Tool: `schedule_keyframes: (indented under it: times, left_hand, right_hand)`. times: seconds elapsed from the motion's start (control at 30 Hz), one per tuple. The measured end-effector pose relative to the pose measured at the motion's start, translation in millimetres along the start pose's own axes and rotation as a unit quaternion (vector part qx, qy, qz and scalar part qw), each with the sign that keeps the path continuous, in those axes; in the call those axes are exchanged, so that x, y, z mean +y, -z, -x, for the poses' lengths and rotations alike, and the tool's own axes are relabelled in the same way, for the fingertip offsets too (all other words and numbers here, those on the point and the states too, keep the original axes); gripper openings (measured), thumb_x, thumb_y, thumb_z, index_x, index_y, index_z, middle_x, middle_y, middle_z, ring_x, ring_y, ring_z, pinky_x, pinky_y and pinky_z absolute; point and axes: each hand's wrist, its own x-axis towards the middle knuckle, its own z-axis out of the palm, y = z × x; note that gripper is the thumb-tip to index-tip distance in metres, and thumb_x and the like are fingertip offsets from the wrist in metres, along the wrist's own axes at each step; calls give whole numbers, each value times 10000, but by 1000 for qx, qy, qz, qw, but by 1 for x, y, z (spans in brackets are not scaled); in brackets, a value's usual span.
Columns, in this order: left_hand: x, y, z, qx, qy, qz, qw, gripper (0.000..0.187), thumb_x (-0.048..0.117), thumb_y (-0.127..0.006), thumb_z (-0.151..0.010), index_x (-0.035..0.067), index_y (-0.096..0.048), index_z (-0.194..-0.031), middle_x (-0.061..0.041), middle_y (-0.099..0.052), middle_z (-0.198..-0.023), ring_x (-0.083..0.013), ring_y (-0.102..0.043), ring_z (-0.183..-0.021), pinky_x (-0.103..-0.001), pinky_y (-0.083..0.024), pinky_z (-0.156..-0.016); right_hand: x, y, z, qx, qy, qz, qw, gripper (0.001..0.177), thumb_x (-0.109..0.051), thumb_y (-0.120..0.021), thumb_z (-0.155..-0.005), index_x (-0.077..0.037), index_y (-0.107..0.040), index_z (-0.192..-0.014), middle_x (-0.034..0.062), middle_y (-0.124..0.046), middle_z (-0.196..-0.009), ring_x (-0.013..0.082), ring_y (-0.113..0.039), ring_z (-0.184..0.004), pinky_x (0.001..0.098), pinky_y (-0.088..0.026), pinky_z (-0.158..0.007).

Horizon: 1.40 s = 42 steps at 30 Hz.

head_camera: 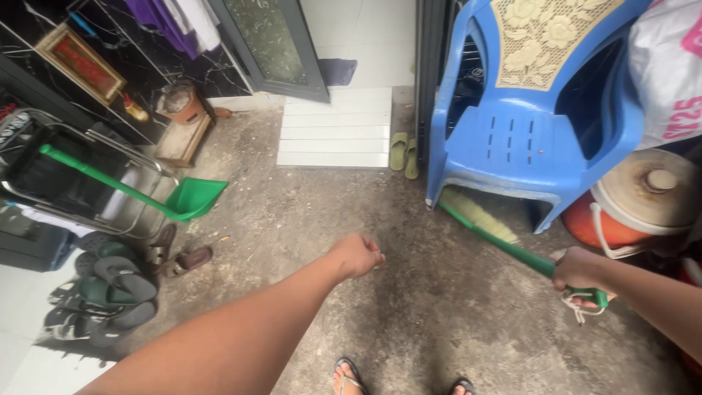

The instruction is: The person sweeps debris from a concrete floor into a green dustpan using a green broom, maneuvering the tools around a blue chair and various shoes.

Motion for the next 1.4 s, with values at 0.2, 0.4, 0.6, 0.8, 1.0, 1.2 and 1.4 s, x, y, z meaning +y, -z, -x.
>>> schedule_keyframes:
  times: [0.2, 0.4, 0.6, 0.8, 1.0, 1.2, 1.4]
  left_hand:
    - [36, -22, -4, 0, -11, 8, 1000, 247, 335, -748, -839, 108, -744, -934, -81, -758, -949, -238, -718, -946, -379, -539, -892]
    - [69, -20, 2, -14, -17, 6, 1000, 238, 349, -729, -865, 131, -726, -961, -63, -746, -983, -226, -702, -974, -377, -522, -907]
    - [66, -24, 9, -16, -18, 7, 1000, 273, 345, -731, -866, 87, -739, -957, -96, -763, -1009, -243, -718, -989, -385, -536, -923]
    - [45, -23, 20, -5, 4, -6, 1000, 260, 357, -726, -886, 122, -742, -994, -70, -746, -1056, -224, -692, -1039, -380, -511, -975]
    - [36, -30, 26, -4, 4, -3, 1000, 264, 368, -718, -885, 128, -744, -991, -73, -759, -1045, -221, -704, -1025, -372, -515, -967]
    - [55, -44, 25, -7, -14, 15, 1000, 258, 355, -738, -865, 128, -739, -988, -64, -754, -1021, -228, -705, -1002, -380, -525, -937]
    - [70, -71, 14, -20, -55, -3, 998, 289, 371, -740, -862, 115, -751, -996, -77, -758, -1010, -233, -705, -998, -382, -523, -935]
  right_hand:
    - [35, 35, 88, -12, -1, -15, 1000, 551, 3, -738, -854, -94, -633, -1386, 150, -609, -696, 236, -580, -498, 364, -510, -440]
    - [76, 78, 120, 43, -52, -57, 996, 663, -1, -725, -872, -182, -629, -1502, 124, -573, -689, 210, -500, -507, 343, -486, -470]
    - [68, 62, 51, 80, 26, -65, 994, 631, 16, -702, -892, -92, -559, -1496, 207, -647, -701, 255, -572, -494, 386, -517, -448]
    - [56, 8, 26, -15, -21, -124, 992, 527, 20, -656, -906, 75, -538, -1417, 207, -633, -714, 237, -548, -467, 345, -459, -388]
    - [66, 4, 99, -71, -3, -61, 996, 638, 26, -685, -887, -14, -545, -1509, 166, -600, -681, 212, -541, -456, 321, -485, -391]
    - [118, 46, 158, -10, -20, -93, 995, 639, 25, -688, -875, -52, -597, -1503, 124, -603, -634, 201, -523, -452, 326, -483, -401]
    - [154, 22, 151, 61, -32, -142, 987, 634, 37, -685, -886, -54, -544, -1497, 174, -572, -617, 236, -504, -455, 363, -434, -397]
